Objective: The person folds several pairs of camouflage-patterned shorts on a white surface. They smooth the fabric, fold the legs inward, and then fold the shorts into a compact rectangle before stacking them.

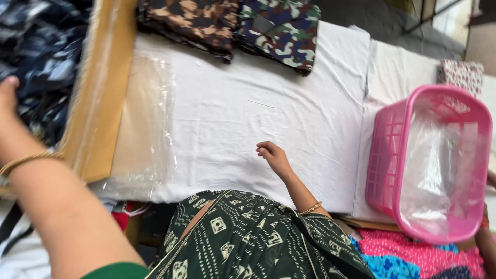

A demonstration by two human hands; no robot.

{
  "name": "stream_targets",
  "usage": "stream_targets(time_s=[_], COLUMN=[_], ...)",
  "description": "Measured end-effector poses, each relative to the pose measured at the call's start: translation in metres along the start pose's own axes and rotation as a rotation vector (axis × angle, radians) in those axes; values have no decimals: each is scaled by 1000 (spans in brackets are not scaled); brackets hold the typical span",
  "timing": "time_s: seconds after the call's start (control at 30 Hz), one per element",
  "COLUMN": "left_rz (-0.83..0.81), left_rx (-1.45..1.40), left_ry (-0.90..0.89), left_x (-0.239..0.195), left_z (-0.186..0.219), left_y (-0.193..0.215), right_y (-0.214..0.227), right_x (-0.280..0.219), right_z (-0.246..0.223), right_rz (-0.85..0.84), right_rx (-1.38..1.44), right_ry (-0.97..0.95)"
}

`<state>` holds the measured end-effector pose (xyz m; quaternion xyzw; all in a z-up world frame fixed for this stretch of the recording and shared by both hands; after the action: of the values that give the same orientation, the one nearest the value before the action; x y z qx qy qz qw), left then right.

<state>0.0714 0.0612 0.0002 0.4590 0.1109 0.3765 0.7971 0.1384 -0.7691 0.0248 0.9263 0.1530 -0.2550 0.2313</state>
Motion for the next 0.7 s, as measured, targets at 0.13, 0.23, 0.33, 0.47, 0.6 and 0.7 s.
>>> stream_targets(time_s=[0.13,0.23,0.33,0.47,0.6,0.7], left_rz=[610,657,822,427,-111,-340], left_rx=[165,26,-68,-308,-611,-667], left_ry=[-65,184,-190,-436,-716,-846], left_x=[-9,-21,-64,-173,-329,-408], left_z=[37,86,221,440,602,640], left_y=[59,97,141,88,8,-19], right_y=[9,20,28,19,-15,-18], right_x=[3,-7,-7,-9,-1,30], right_z=[8,12,20,-13,-56,6], right_rz=[14,32,60,32,-114,319], right_rx=[94,70,89,58,195,-143], right_ry=[56,-4,-23,0,406,647])
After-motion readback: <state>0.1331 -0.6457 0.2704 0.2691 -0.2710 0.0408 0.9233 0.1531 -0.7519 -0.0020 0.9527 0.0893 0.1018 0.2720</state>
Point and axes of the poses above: each hand's wrist, its own x-axis towards the middle knuckle, its own y-axis out of the back of the hand, z = x × y, the point moved 9 cm from there along x, towards the middle knuckle, and after that the axes turned 10 degrees about z, right-handed, at the moved point
